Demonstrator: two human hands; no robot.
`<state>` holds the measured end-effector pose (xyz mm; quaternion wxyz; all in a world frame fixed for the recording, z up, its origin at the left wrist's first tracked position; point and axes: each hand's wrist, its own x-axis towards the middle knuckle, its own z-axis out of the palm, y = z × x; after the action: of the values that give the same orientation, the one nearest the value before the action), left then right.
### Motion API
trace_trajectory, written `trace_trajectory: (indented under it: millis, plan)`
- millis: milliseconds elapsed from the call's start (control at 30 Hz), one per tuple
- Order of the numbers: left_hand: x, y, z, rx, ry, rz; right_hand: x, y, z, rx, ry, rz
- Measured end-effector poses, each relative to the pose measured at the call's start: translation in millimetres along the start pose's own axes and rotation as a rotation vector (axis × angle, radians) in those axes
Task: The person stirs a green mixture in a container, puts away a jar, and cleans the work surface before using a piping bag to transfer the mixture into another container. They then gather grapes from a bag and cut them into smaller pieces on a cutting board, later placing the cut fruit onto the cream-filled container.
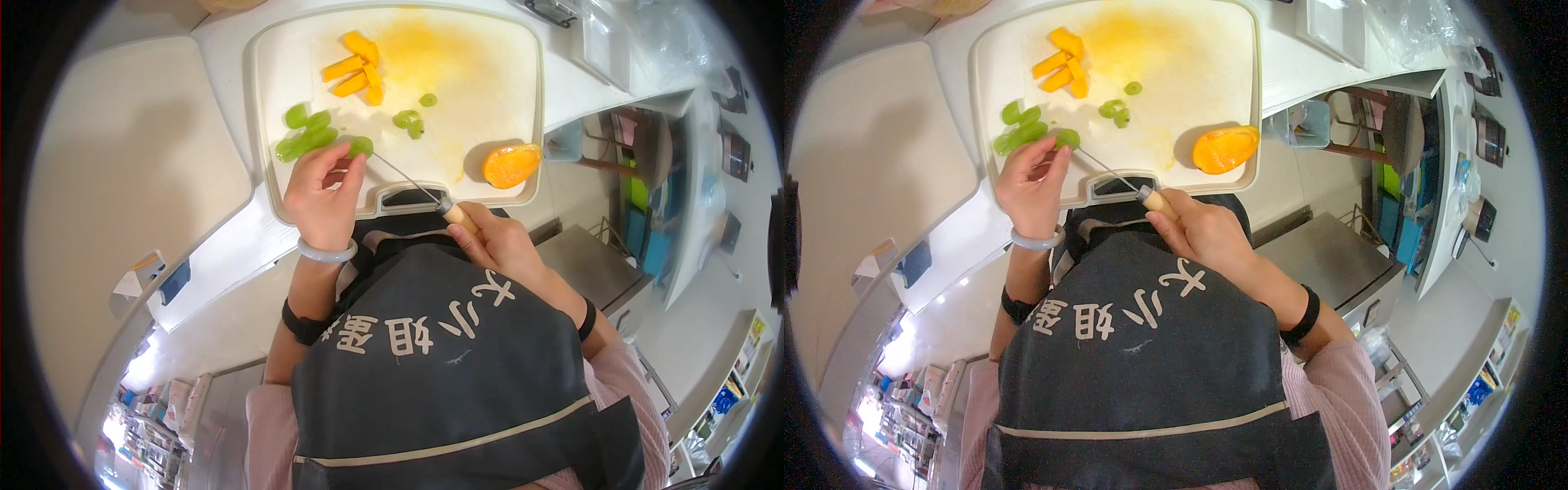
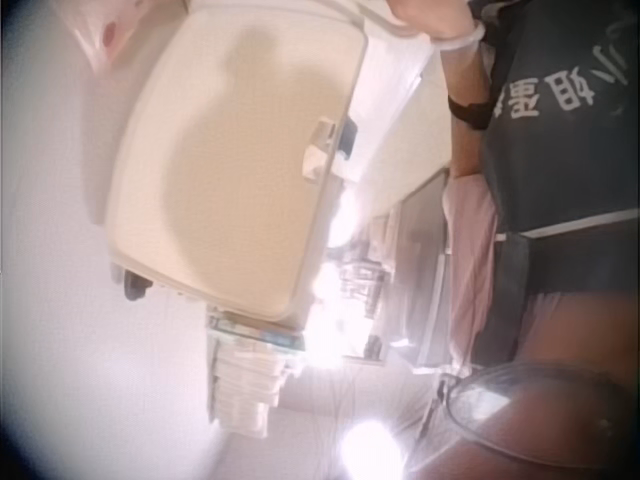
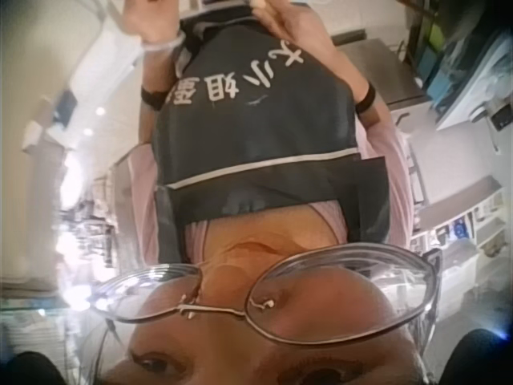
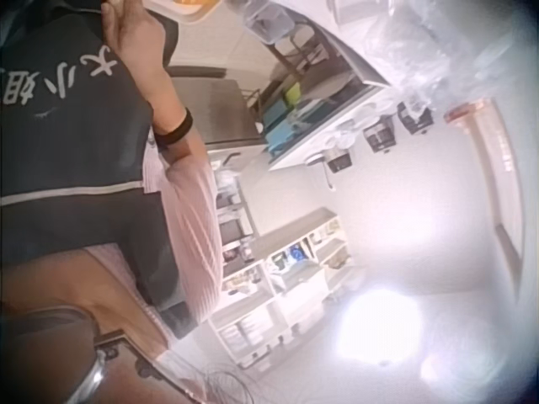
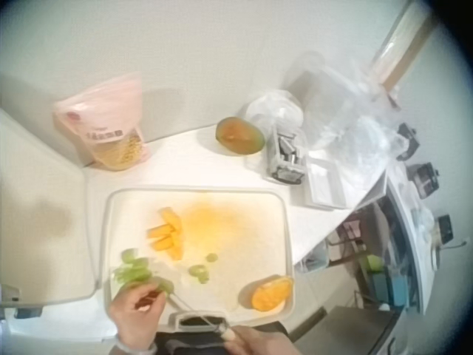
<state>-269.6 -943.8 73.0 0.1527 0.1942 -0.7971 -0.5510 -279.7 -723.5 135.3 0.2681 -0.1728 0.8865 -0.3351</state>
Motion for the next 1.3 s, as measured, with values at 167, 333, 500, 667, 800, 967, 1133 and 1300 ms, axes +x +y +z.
trace_trajectory:
  millis: [167, 333, 500, 667, 800, 967, 1133, 1300]
  plan:
    - [-2.8, -3.9, 0.6, -0.034, 0.019, 0.002, 2.5, -4.1, 1.9, -0.033, -0.036, 0.0]
    - [-3.5, -5.1, 2.0, -0.022, 0.026, -0.012, 12.4, -4.2, 14.3, -0.053, 0.023, -0.07]
    - [-2.6, -1.4, 1.9, -0.001, 0.025, -0.043, 17.1, -7.4, 10.4, -0.099, -0.023, -0.023]
    - [-0.8, -7.5, -2.2, 0.008, 0.057, -0.082, 2.3, -3.4, -0.9, -0.043, -0.092, 0.035]
    - [3.7, -8.1, -6.4, 0.056, 0.185, -0.069, -13.3, -0.2, -18.2, 0.012, -0.135, 0.083]
    - [14.3, 24.6, -8.7, 0.498, -0.18, 0.502, -21.8, 0.1, -33.4, 0.203, -0.111, 0.331]
    - [20.2, 11.4, 3.7, 0.566, -0.264, 0.64, -15.2, 3.5, -31.8, 0.168, -0.06, 0.357]
    - [34.7, 1.5, -14.1, 0.717, -0.102, 0.618, -13.4, 5.2, -30.0, 0.153, 0.01, 0.279]
